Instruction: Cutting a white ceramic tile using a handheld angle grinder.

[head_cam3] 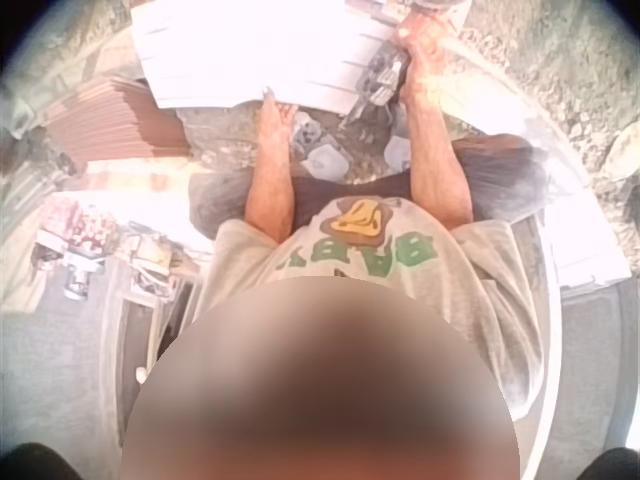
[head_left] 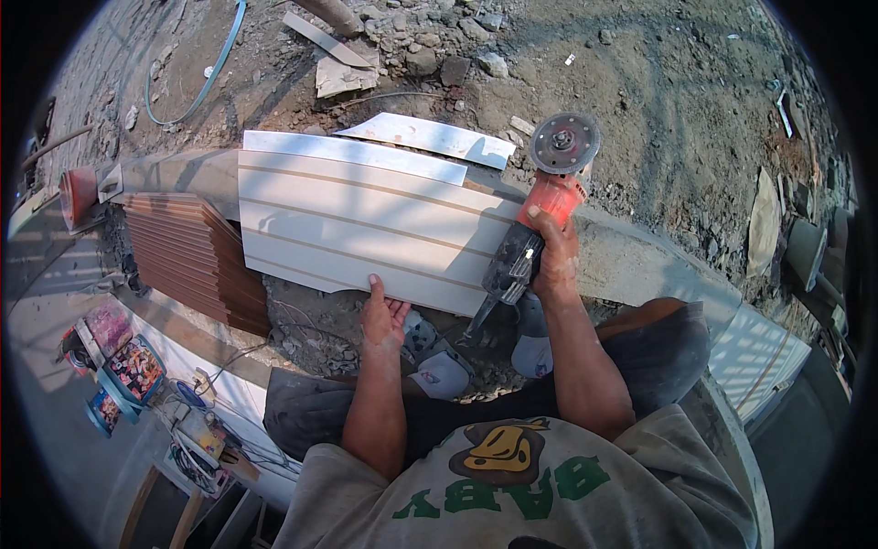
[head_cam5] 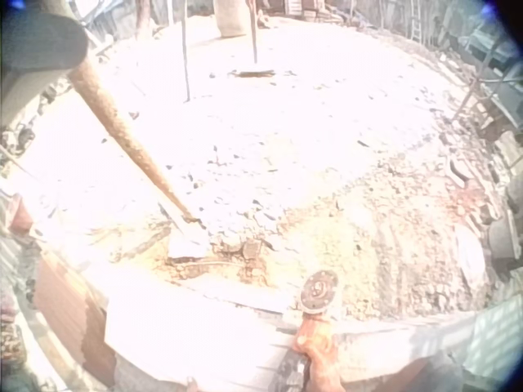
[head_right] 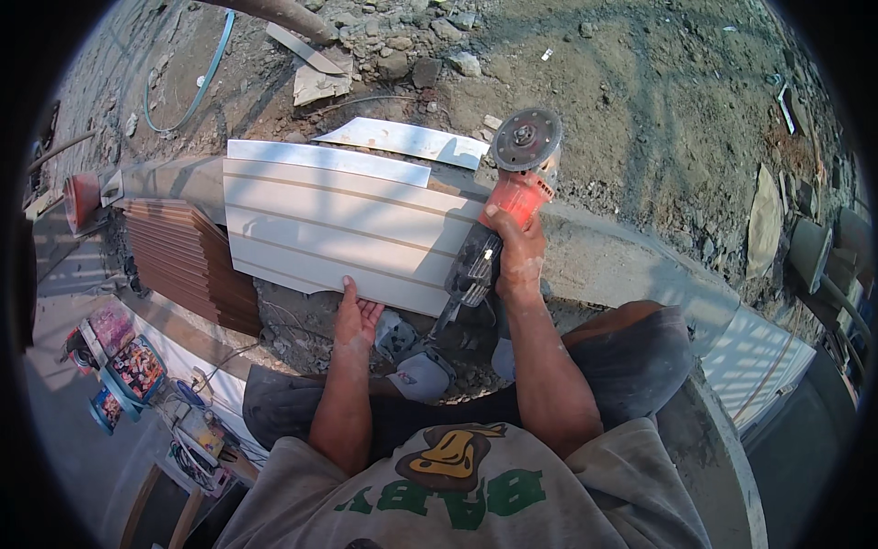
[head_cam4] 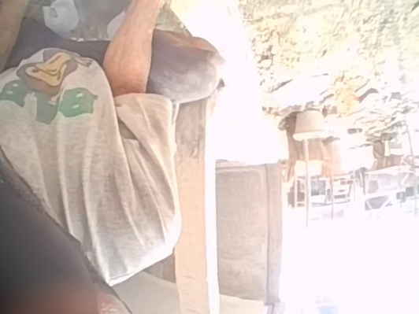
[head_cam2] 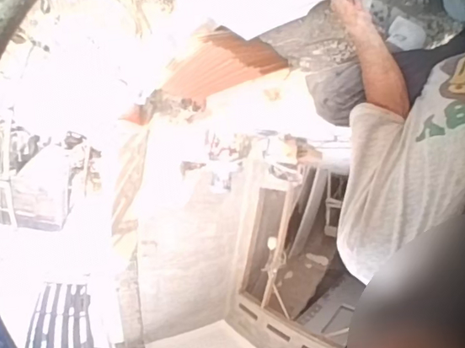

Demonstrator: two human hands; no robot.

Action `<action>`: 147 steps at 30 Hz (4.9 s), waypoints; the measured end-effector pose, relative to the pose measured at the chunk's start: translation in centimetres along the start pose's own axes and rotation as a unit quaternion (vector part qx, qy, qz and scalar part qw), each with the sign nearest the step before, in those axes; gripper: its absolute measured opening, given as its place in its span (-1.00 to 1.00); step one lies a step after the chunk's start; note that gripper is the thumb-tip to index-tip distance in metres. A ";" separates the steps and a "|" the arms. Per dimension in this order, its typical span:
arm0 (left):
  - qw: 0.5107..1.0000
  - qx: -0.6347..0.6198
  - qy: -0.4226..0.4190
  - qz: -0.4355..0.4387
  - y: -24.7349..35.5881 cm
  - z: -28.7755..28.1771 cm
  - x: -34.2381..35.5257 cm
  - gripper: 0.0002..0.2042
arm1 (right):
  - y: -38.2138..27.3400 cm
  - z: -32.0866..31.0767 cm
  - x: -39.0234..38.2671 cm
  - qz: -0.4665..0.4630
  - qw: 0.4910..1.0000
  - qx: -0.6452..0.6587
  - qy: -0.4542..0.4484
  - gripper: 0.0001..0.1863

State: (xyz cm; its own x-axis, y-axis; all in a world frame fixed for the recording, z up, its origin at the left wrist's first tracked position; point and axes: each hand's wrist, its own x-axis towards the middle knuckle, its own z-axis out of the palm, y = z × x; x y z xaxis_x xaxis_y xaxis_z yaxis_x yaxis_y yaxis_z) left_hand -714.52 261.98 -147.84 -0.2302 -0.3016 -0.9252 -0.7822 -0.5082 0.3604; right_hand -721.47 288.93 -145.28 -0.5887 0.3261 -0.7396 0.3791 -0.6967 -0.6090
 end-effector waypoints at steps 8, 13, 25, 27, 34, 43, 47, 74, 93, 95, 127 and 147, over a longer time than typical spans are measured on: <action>1.000 0.013 -0.002 0.008 -0.2 -0.3 0.1 -0.27 | 0.5 -0.5 0.0 0.004 1.000 -0.002 0.009 -0.58; 1.000 0.023 0.007 0.005 -0.4 0.1 0.2 -0.26 | 0.7 -0.8 0.2 0.004 1.000 -0.002 0.015 -0.57; 1.000 0.025 0.001 0.008 -0.4 0.4 0.6 -0.23 | 0.7 -0.7 0.5 0.020 1.000 0.016 0.016 -0.57; 1.000 0.024 -0.006 0.016 -0.4 0.5 0.5 -0.26 | 0.6 -0.6 0.5 0.018 1.000 0.012 0.021 -0.57; 0.999 0.032 0.020 0.020 -0.3 0.6 0.2 -0.30 | 0.7 -0.3 0.3 0.010 1.000 0.017 0.020 -0.58; 0.997 0.043 0.050 0.048 -0.3 0.6 0.0 -0.35 | 1.0 -0.3 0.5 0.008 0.999 -0.009 0.030 -0.57; 0.996 0.048 0.053 0.057 0.0 0.9 -0.4 -0.38 | 1.1 -0.5 0.6 0.007 1.000 0.001 0.014 -0.57; 0.993 0.053 0.082 0.070 0.3 -1.0 -0.2 -0.47 | 0.7 1.5 -0.7 0.008 1.000 -0.027 0.010 -0.63; 0.930 0.249 0.246 0.114 0.0 -4.4 -4.0 -0.26 | -3.2 4.4 -8.1 -0.043 0.989 -0.143 0.011 -0.60; 0.903 0.302 0.235 0.196 3.0 -4.2 -6.2 -0.22 | -3.2 5.1 -8.4 -0.044 0.988 -0.150 -0.005 -0.58; 0.843 0.159 -0.510 0.062 6.9 7.9 -24.1 -0.60 | -10.1 5.7 -14.3 0.146 0.890 0.227 -0.368 -0.28; 0.852 0.163 -0.497 0.032 3.9 5.5 -27.8 -0.61 | -8.1 3.5 -17.5 0.121 0.929 0.178 -0.301 -0.33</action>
State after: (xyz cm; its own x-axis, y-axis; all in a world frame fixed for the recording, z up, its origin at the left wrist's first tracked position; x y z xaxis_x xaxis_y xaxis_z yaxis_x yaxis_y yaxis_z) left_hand -714.33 272.85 -121.39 -0.5275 0.5940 -0.6073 -0.8319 -0.2164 0.5110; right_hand -716.74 286.63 -126.45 -0.8499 -0.2091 -0.4836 0.3551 -0.9054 -0.2326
